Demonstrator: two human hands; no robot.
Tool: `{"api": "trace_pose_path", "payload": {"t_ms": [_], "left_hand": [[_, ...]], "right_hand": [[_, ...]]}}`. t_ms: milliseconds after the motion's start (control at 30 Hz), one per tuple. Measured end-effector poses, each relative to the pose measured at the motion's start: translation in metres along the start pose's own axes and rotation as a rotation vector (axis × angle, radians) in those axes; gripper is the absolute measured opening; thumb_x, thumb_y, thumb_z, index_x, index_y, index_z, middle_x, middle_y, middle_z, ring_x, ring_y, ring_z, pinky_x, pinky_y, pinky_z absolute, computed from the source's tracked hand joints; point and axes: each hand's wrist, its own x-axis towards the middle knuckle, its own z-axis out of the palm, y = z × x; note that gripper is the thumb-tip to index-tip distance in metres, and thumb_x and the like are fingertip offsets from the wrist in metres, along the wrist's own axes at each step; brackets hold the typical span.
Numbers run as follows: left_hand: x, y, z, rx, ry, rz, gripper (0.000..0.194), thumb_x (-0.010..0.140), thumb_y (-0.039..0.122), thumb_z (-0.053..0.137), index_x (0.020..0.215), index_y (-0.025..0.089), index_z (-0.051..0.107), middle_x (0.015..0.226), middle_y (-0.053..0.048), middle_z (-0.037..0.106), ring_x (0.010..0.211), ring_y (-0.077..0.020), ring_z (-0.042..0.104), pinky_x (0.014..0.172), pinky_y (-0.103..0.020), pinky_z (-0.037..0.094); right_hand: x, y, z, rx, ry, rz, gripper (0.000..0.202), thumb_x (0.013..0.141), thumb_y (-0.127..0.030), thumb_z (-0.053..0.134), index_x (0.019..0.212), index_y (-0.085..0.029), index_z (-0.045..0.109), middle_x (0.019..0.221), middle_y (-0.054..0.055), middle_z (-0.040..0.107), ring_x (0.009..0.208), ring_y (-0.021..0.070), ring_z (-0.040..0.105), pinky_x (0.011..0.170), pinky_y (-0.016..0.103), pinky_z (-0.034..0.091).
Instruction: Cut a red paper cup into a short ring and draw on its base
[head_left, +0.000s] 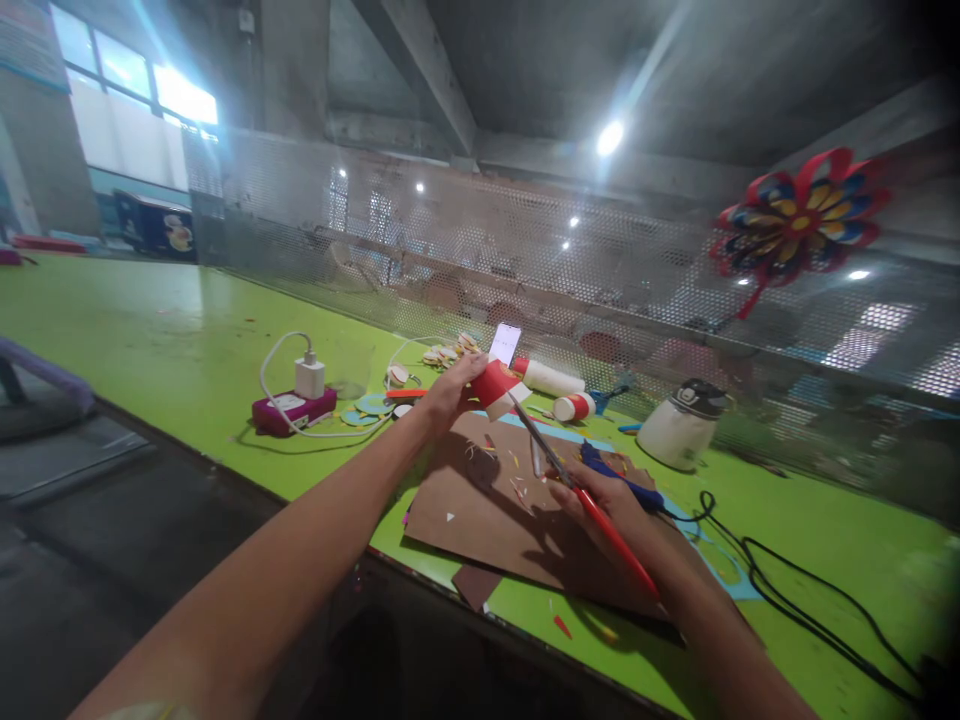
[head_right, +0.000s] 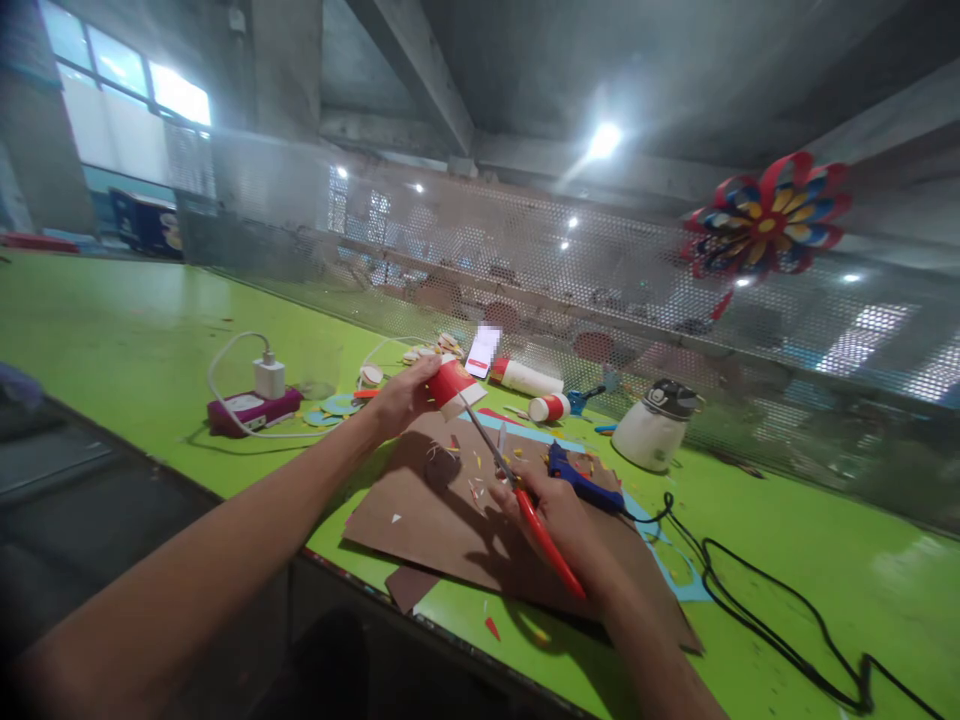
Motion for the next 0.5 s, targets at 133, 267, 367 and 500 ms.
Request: {"api": "trace_pose_path", "payload": {"t_ms": [133, 267, 367, 500], "left_hand": [[0.0008, -0.0023, 0.0006, -0.025, -0.016, 0.001, 0.039, 0.078, 0.050, 0.069, 0.099, 0.019, 0.060, 0.093, -0.006, 0.063, 0.078, -0.0176, 0.058, 0.070, -0.031, 0.050], [0.0016, -0.0038, 0.0015, -0.039, -0.011, -0.006, 0.042, 0.075, 0.051, 0.071, 0.097, 0.017, 0.060, 0.088, -0.005, 0.063, 0.073, -0.0166, 0.058, 0.068, -0.031, 0.050], [0.0018, -0.0046, 0.0014, -0.040, -0.002, -0.008, 0.041, 0.074, 0.050, 0.071, 0.095, 0.017, 0.059, 0.086, -0.004, 0.062, 0.072, -0.0160, 0.057, 0.067, -0.030, 0.049], [0.0015, -0.0048, 0.0011, -0.039, -0.002, -0.010, 0.039, 0.075, 0.049, 0.071, 0.095, 0.017, 0.060, 0.087, -0.004, 0.062, 0.073, -0.0159, 0.057, 0.068, -0.030, 0.049]], "right_hand": [[0.0008, 0.0001, 0.0008, -0.006, 0.001, 0.004, 0.034, 0.091, -0.045, 0.050, 0.113, -0.025, 0.067, 0.108, 0.007, 0.073, 0.092, 0.0270, 0.067, 0.082, 0.038, 0.053], [0.0010, -0.0063, -0.0006, 0.002, -0.010, -0.018, 0.034, 0.093, -0.044, 0.047, 0.113, -0.025, 0.066, 0.110, 0.007, 0.072, 0.097, 0.0261, 0.066, 0.086, 0.037, 0.052], [0.0009, -0.0076, -0.0017, -0.002, -0.005, -0.023, 0.033, 0.092, -0.045, 0.048, 0.112, -0.026, 0.066, 0.109, 0.006, 0.073, 0.097, 0.0260, 0.065, 0.088, 0.038, 0.051], [0.0005, -0.0046, -0.0012, -0.031, 0.056, -0.013, 0.033, 0.089, -0.047, 0.052, 0.108, -0.026, 0.070, 0.100, 0.006, 0.075, 0.089, 0.0257, 0.066, 0.083, 0.037, 0.052]]}}
